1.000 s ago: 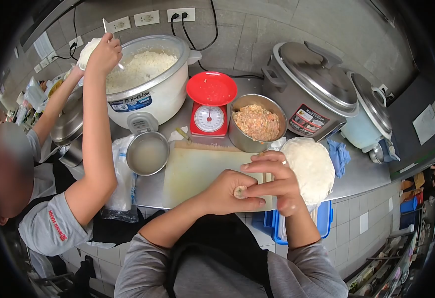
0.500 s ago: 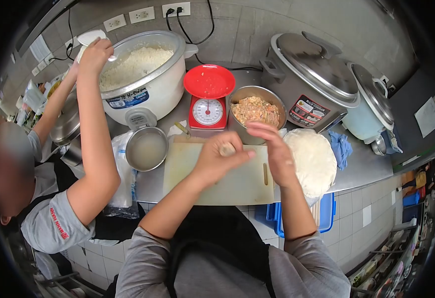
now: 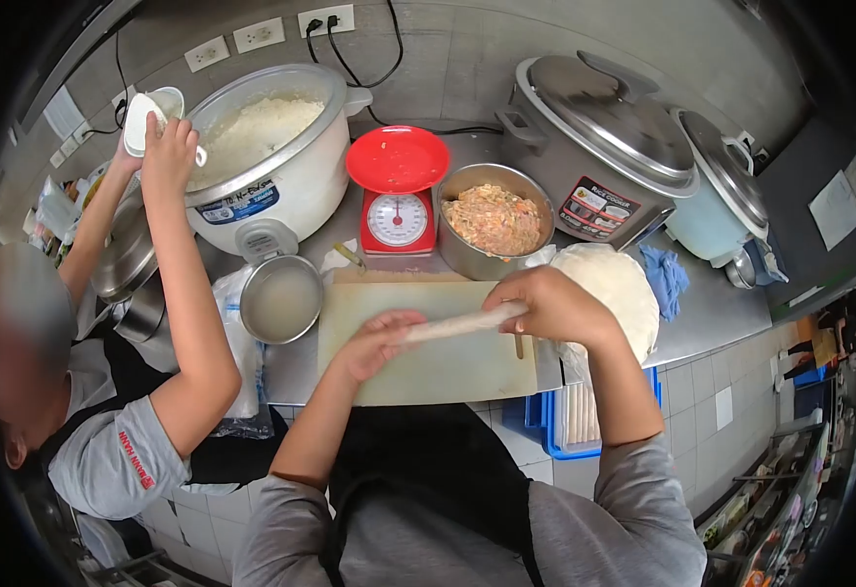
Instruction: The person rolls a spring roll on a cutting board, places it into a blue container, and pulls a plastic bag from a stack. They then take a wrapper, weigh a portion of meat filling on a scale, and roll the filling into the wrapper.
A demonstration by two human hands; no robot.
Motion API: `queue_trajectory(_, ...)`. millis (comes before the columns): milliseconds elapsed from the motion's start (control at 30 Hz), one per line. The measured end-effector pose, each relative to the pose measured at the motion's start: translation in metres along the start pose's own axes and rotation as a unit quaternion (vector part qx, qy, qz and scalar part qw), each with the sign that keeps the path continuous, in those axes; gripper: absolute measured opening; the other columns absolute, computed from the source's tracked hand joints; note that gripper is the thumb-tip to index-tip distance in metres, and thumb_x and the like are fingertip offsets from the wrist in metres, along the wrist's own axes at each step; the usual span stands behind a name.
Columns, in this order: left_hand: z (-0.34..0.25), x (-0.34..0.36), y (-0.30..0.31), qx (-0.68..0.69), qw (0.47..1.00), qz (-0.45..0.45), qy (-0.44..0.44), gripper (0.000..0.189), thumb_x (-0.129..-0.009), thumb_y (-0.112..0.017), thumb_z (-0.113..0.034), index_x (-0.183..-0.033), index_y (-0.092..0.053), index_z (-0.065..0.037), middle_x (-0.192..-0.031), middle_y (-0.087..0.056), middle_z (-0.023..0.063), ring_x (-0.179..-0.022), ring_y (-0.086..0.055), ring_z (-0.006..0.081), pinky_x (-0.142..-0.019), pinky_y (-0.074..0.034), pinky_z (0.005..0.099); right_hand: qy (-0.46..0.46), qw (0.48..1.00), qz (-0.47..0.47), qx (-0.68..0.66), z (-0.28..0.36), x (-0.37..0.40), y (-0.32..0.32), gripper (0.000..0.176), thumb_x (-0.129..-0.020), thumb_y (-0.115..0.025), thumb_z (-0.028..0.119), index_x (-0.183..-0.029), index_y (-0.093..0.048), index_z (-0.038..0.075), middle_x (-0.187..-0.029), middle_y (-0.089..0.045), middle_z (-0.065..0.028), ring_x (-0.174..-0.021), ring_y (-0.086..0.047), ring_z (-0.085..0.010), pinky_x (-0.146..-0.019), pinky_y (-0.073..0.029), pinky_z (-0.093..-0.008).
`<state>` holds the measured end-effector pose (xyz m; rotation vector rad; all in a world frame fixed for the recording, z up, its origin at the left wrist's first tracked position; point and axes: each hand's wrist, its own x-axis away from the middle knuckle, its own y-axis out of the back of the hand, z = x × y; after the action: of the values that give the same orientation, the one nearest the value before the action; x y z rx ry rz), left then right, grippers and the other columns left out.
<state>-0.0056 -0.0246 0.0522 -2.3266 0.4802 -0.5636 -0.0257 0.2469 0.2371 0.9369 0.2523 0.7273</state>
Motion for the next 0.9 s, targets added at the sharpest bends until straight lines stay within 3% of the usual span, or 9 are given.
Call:
queue_trajectory(33, 0.004, -0.001, -0.004, -0.034, 0.998, 0.040, 0.030, 0.031, -0.084, -0.070, -0.009, -0.111, -0.057, -0.004, -0.106, -0.062, 0.0071, -0.097, -0.060, 0.0159, -0.092, -0.049, 0.0333, 0.020, 0.999, -0.030, -0.017, 0.014, -0.001, 0.006, 0.022, -0.071, -0.075, 0.002, -0.092, -0.069, 0.003, -0.081, -0.067, -0.0093, -0.076, -0.066, -0.0225, -0.067, -0.050, -0.0316)
queue_trajectory(133, 0.009, -0.010, -0.026, -0.283, 0.954, 0.102, 0.014, 0.034, -0.079, -0.075, -0.010, -0.108, -0.060, -0.004, -0.097, -0.063, 0.0029, -0.090, -0.060, 0.0126, -0.081, -0.049, 0.0292, 0.071, 0.989, -0.113, -0.071, 0.039, -0.004, 0.007, 0.027, -0.073, -0.074, 0.002, -0.099, -0.068, 0.002, -0.088, -0.068, -0.0106, -0.076, -0.066, -0.0225, -0.069, -0.051, -0.0325)
queue_trajectory(233, -0.007, -0.003, -0.065, -0.356, 0.929, 0.071, -0.074, 0.029, -0.075, -0.078, -0.008, -0.098, -0.060, -0.007, -0.097, -0.061, 0.0013, -0.092, -0.058, 0.0096, -0.077, -0.047, 0.0258, 0.081, 0.943, -0.249, -0.205, 0.044, -0.003, -0.023, 0.033, -0.074, -0.074, 0.002, -0.107, -0.066, 0.001, -0.097, -0.067, -0.0126, -0.079, -0.066, -0.0240, -0.072, -0.051, -0.0331)
queue_trajectory(333, -0.021, 0.008, -0.086, -0.275, 0.952, -0.007, -0.135, 0.022, -0.075, -0.075, -0.004, -0.086, -0.056, -0.009, -0.085, -0.058, -0.0013, -0.082, -0.055, 0.0065, -0.070, -0.046, 0.0239, 0.135, 0.915, -0.370, -0.082, 0.032, 0.001, -0.075, 0.043, -0.074, -0.073, 0.009, -0.115, -0.064, 0.007, -0.113, -0.063, -0.0135, -0.092, -0.062, -0.0302, -0.081, -0.049, -0.0373)
queue_trajectory(433, -0.026, 0.012, -0.101, -0.261, 0.936, 0.015, -0.234, 0.020, -0.076, -0.075, -0.004, -0.077, -0.055, -0.008, -0.074, -0.054, -0.0051, -0.071, -0.048, 0.0029, -0.062, -0.045, 0.0204, 0.184, 0.901, -0.394, -0.011, 0.036, 0.003, -0.100, 0.040, -0.080, -0.070, 0.028, -0.116, -0.065, 0.012, -0.121, -0.059, -0.0125, -0.107, -0.054, -0.0313, -0.092, -0.042, -0.0427)
queue_trajectory(533, -0.025, 0.013, -0.121, -0.238, 0.929, 0.013, -0.282, 0.019, -0.076, -0.072, -0.001, -0.075, -0.054, -0.006, -0.072, -0.052, -0.0063, -0.069, -0.045, 0.0022, -0.058, -0.044, 0.0221, 0.183, 0.897, -0.395, 0.080, 0.038, 0.004, -0.097, 0.044, -0.083, -0.062, 0.045, -0.116, -0.065, 0.016, -0.129, -0.054, -0.0115, -0.114, -0.049, -0.0328, -0.098, -0.033, -0.0489)
queue_trajectory(633, -0.020, 0.009, -0.120, -0.250, 0.919, -0.012, -0.304, 0.020, -0.072, -0.072, 0.000, -0.071, -0.053, -0.006, -0.068, -0.051, -0.0050, -0.066, -0.044, 0.0028, -0.057, -0.044, 0.0236, 0.201, 0.882, -0.404, 0.139, 0.037, 0.003, -0.087, 0.044, -0.084, -0.057, 0.051, -0.111, -0.067, 0.018, -0.131, -0.054, -0.0102, -0.115, -0.048, -0.0328, -0.099, -0.031, -0.0520)
queue_trajectory(733, -0.023, 0.012, -0.119, -0.355, 0.884, -0.057, -0.299, 0.021, -0.068, -0.073, 0.000, -0.066, -0.052, -0.006, -0.063, -0.050, -0.0031, -0.063, -0.045, 0.0036, -0.056, -0.043, 0.0239, 0.190, 0.888, -0.386, 0.165, 0.039, 0.001, -0.079, 0.040, -0.086, -0.056, 0.051, -0.103, -0.069, 0.018, -0.132, -0.055, -0.0093, -0.119, -0.046, -0.0335, -0.100, -0.029, -0.0541)
queue_trajectory(900, -0.026, 0.012, -0.128, -0.363, 0.881, -0.046, -0.300, 0.023, -0.067, -0.074, -0.001, -0.066, -0.051, -0.005, -0.060, -0.050, -0.0030, -0.060, -0.045, 0.0042, -0.053, -0.040, 0.0229, 0.202, 0.906, -0.357, 0.103, 0.035, -0.004, -0.064, 0.039, -0.087, -0.055, 0.050, -0.092, -0.072, 0.016, -0.129, -0.056, -0.0095, -0.122, -0.046, -0.0340, -0.102, -0.028, -0.0521)
